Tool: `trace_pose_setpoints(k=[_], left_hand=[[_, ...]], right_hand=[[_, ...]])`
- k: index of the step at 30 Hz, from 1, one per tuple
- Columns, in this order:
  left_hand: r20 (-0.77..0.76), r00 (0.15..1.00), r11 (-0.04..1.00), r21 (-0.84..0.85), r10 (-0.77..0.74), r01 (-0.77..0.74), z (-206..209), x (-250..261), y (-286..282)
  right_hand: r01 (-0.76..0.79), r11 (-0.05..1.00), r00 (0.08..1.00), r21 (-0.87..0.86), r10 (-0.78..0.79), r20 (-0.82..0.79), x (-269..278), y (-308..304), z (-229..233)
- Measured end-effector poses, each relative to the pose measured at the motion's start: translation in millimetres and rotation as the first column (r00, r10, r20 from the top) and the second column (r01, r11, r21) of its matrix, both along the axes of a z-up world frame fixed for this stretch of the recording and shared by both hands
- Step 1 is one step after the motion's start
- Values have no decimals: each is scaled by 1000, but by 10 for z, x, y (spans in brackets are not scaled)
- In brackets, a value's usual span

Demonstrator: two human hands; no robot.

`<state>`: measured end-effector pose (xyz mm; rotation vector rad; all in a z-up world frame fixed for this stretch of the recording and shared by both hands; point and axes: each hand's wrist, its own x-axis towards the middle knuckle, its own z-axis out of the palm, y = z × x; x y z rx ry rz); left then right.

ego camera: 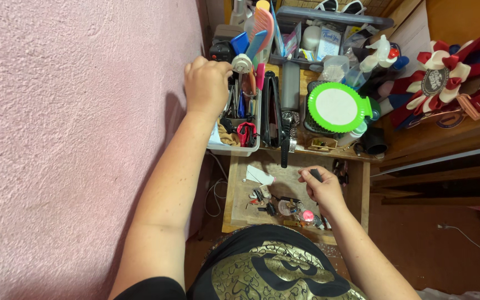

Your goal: The person organizes small personal items in a cluttered drawer. They pick up and place a pink hair clip, a pink hairbrush, a white tube, a green-rimmed compact mirror, and several small cards or packets into a plastic organizer on the drawer surface.

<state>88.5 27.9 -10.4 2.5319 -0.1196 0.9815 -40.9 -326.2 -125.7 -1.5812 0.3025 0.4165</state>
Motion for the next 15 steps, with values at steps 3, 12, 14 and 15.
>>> trace_pose_setpoints(k=[3,12,14,15], left_hand=[[-29,1000,1000,23,-1,2,-124,121,-25],[-92,996,999,36,-3,6,-451,255,7],[-108,994,1000,22,-3,6,-468,262,10],[-112,994,1000,8,-5,5,-470,263,12]], right_hand=[[9,1000,1000,4,-9,-2,-11,-25,6],[51,999,998,2,-51,-33,-56,-89,-31],[51,999,998,15,-51,-32,-61,-85,-49],[48,999,998,17,-48,-28,-62,-85,-54]])
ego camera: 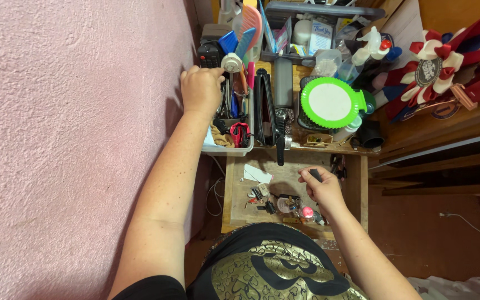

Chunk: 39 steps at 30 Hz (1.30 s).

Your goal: The person organizes small personal items in a cluttered drawer. They pick up and place a pink hair clip, a pink hairbrush, a white tube, a green-rimmed compact mirror, and several small cards or packets into a plastic organizer on the drawer surface.

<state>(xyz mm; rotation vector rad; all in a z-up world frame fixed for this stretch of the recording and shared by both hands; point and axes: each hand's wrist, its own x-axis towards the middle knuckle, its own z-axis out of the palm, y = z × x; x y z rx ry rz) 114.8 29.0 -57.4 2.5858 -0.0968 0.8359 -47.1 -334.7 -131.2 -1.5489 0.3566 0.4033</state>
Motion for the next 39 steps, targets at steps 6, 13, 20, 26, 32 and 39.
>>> trace_pose_setpoints(k=[6,13,20,26,32,39], left_hand=[[64,998,996,-93,5,1,161,-117,-6],[337,940,958,-247,-57,147,566,-678,-244],[534,746,848,-95,-399,522,439,-1481,-735],[210,693,677,-155,-689,720,-103,-1971,-1093],[64,741,725,-170,-668,668,-263,-2055,-1177],[248,957,980,-88,-151,177,334,-1412,-580]], right_hand=[[-7,1000,1000,-3,7,5,-14,3,-5],[-27,981,999,-190,32,24,-18,-208,-118],[-28,971,997,-238,11,-72,-17,-667,-485],[-176,916,981,-361,192,8,-125,-1047,-762],[-212,765,824,-608,475,310,-329,-1144,-983],[-298,813,951,-500,208,-229,-379,-800,-712]])
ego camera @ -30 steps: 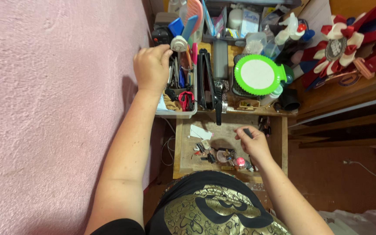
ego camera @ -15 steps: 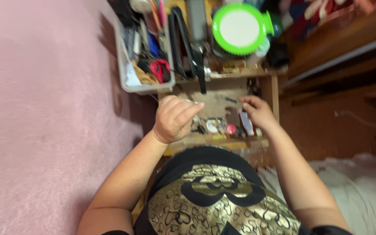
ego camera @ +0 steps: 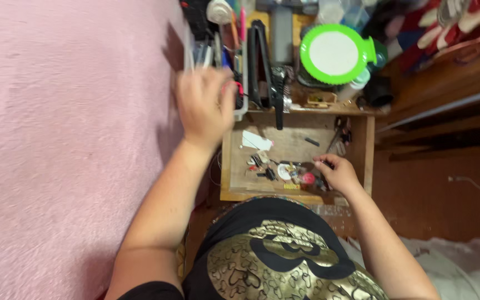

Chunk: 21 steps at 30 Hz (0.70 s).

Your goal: The person organizes small personal items in a cluttered drawer. They pick up and place a pink hair clip, a pink hairbrush, a white tube, a green-rimmed compact mirror, and several small cards or packets into a plastic organizer on the drawer surface.

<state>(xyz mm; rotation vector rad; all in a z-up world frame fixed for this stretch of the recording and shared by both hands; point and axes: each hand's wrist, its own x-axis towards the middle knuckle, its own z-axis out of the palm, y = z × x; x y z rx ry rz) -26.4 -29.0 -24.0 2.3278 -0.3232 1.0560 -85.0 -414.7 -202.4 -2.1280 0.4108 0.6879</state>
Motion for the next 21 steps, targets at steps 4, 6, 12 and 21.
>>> trace_pose_setpoints(k=[4,6,12,21], left_hand=[[-137,966,976,23,219,-217,95,577,416],[-200,949,969,75,245,-235,31,815,515],[-275,915,948,203,296,-245,-217,1198,517],[-308,903,943,237,300,-232,-309,1480,503]], right_hand=[[-90,995,975,54,77,207,95,221,229],[-139,986,942,87,105,320,173,347,352],[-209,974,890,82,155,428,405,822,862],[-347,938,742,9,268,615,743,1477,1615]])
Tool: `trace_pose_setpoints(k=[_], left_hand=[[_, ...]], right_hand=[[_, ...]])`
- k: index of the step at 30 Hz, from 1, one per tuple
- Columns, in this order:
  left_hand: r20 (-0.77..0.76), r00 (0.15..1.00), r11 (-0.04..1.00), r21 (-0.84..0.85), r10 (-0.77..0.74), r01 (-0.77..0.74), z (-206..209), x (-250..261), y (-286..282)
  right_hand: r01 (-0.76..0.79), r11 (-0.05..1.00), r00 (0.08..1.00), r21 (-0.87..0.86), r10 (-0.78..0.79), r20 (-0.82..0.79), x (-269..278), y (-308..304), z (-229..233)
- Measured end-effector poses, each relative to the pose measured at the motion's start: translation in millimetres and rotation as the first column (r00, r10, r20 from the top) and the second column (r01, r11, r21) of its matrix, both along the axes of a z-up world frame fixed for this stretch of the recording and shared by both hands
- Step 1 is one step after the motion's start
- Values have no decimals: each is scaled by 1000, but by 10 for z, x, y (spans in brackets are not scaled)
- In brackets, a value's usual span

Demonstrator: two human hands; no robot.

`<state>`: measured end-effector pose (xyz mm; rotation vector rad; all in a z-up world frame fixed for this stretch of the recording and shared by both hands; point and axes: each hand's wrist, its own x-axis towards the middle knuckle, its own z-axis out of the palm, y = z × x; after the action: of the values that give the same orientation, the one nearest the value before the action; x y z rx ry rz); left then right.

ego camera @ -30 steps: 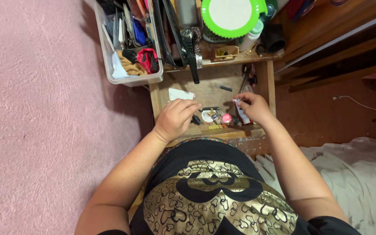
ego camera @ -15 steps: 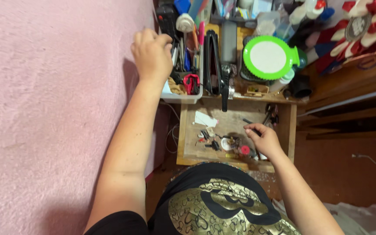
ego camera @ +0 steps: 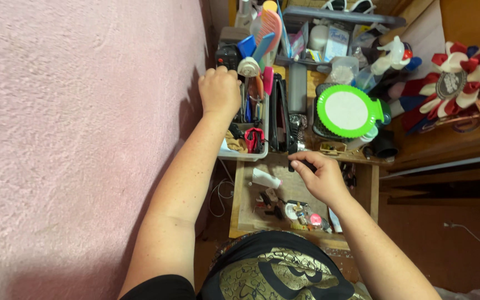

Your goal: The person organizes small personal items in a cluttered drawer. They pick up and place a pink hair clip, a pink hairbrush, a white tube, a green-rimmed compact mirror, and several small cards or packets into a plastic organizer on the drawer surface.

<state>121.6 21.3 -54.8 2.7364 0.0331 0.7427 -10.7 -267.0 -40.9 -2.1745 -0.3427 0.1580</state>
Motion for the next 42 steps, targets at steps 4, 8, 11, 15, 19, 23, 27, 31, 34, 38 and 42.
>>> trace_pose_setpoints(k=[4,8,11,15,19,23,27,31,34,38,42], left_hand=[[61,998,995,-94,-20,26,265,-106,38],[160,987,968,-239,-36,74,666,-580,99],[133,981,932,-314,-143,179,857,-841,70],[45,965,919,-298,-258,260,834,-869,-69],[5,960,918,-291,-280,269,583,-815,-225],[-44,955,924,-272,-292,270,395,-694,-270],[-54,954,930,-245,-296,274,336,-623,-260],[-21,940,925,-184,-342,332,356,-595,-278],[-76,921,919,-134,-382,370,399,-616,-312],[-110,918,925,-62,-380,375,499,-667,-288],[-107,921,927,-20,-375,376,578,-717,-211]], right_hand=[[-23,1000,999,12,23,42,126,106,142],[37,998,999,55,-34,-39,196,75,186],[27,994,1000,107,-25,-19,257,21,177],[51,993,998,103,-48,-31,269,6,144],[33,996,999,87,-34,10,232,-42,104],[66,994,997,86,-64,-36,213,-88,82],[80,995,996,68,-77,-35,179,-122,72],[80,995,996,62,-78,-40,166,-107,54],[76,996,996,54,-73,-49,145,-101,60],[67,997,997,35,-65,-41,120,-124,92],[65,997,998,52,-64,-25,107,-173,77]])
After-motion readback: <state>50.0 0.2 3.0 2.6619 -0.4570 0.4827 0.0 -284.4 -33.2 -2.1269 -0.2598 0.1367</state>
